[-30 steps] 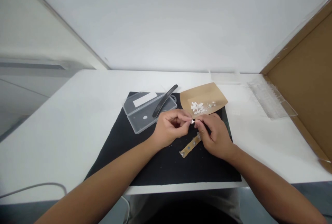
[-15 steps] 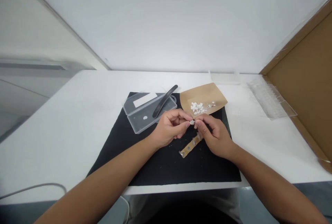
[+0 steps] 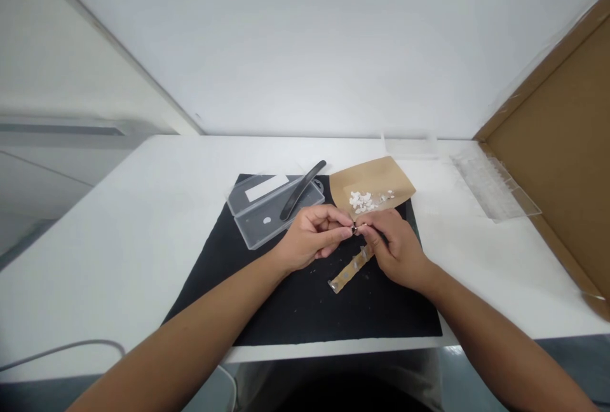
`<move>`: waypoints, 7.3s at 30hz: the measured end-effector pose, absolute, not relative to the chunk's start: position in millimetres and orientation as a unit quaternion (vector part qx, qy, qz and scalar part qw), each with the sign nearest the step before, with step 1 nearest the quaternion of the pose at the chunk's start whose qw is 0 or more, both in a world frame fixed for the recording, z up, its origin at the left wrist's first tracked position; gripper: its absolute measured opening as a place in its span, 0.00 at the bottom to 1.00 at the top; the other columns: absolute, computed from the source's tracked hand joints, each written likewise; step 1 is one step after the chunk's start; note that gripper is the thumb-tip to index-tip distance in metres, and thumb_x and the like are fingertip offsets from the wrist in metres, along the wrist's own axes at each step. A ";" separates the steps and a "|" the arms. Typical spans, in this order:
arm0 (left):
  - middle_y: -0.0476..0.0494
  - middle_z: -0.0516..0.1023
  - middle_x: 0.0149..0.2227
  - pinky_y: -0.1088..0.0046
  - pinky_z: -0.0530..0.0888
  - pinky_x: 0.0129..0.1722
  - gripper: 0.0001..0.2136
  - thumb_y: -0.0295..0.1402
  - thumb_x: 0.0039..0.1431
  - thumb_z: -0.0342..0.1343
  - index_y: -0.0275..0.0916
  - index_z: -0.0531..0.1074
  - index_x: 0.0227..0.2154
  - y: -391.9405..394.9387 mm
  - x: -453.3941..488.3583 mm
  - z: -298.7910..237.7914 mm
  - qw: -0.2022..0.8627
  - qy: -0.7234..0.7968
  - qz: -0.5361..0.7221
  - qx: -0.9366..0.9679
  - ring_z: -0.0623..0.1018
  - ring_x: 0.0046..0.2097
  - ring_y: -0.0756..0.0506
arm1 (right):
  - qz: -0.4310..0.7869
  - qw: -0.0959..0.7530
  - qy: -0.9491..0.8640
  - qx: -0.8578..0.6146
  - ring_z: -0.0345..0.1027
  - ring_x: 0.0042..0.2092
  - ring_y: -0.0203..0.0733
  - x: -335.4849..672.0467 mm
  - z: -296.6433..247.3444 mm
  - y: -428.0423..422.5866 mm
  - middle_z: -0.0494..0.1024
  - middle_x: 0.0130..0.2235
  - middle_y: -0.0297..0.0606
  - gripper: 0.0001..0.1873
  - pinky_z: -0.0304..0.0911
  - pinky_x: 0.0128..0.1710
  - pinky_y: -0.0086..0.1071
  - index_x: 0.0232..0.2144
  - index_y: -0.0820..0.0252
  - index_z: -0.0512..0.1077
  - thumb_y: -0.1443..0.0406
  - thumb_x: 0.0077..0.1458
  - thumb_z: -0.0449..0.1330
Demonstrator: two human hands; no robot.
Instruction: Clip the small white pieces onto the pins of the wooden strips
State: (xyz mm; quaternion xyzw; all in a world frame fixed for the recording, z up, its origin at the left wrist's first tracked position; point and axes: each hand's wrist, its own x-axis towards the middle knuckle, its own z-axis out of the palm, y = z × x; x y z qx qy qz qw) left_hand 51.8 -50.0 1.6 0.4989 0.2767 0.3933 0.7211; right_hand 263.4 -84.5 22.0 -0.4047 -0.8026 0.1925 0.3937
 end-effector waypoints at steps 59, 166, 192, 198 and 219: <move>0.44 0.73 0.45 0.86 0.73 0.22 0.06 0.33 0.73 0.57 0.35 0.75 0.43 -61.5 51.7 12.7 0.524 0.237 0.437 0.692 0.77 0.24 0.60 | -0.036 0.326 -0.895 -0.301 0.69 0.34 0.40 279.6 24.9 -73.2 0.78 0.32 0.33 0.01 0.57 0.43 0.38 0.42 0.57 0.72 0.66 0.70 0.61; 0.47 0.77 0.30 0.82 0.71 0.15 0.06 0.32 0.61 0.68 0.33 0.80 0.32 -57.7 53.4 7.7 0.635 0.246 0.462 0.568 0.74 0.20 0.55 | 0.250 0.334 -0.833 -0.364 0.60 0.30 0.37 259.7 30.9 -90.4 0.67 0.28 0.28 0.16 0.53 0.38 0.35 0.32 0.56 0.63 0.65 0.76 0.48; 0.47 0.76 0.26 0.77 0.68 0.25 0.10 0.23 0.51 0.68 0.36 0.72 0.21 -48.3 49.9 12.5 0.504 0.232 0.468 0.688 0.73 0.27 0.52 | -0.068 0.235 -0.913 -0.325 0.58 0.32 0.40 263.7 29.8 -87.3 0.68 0.27 0.32 0.18 0.52 0.42 0.38 0.29 0.57 0.68 0.65 0.75 0.52; 0.48 0.75 0.25 0.78 0.66 0.24 0.09 0.21 0.50 0.64 0.36 0.71 0.20 -49.8 49.8 14.7 0.489 0.241 0.469 0.695 0.71 0.26 0.54 | -0.065 0.237 -0.912 -0.327 0.58 0.32 0.40 262.4 30.0 -87.9 0.68 0.27 0.32 0.18 0.53 0.42 0.38 0.29 0.57 0.68 0.65 0.75 0.51; 0.48 0.75 0.23 0.81 0.69 0.21 0.15 0.31 0.50 0.73 0.35 0.71 0.19 -51.5 52.5 12.2 0.611 0.292 0.434 0.594 0.72 0.23 0.55 | 0.037 0.247 -0.906 -0.342 0.62 0.31 0.40 261.9 26.6 -87.0 0.72 0.29 0.32 0.17 0.53 0.40 0.37 0.32 0.57 0.66 0.64 0.77 0.47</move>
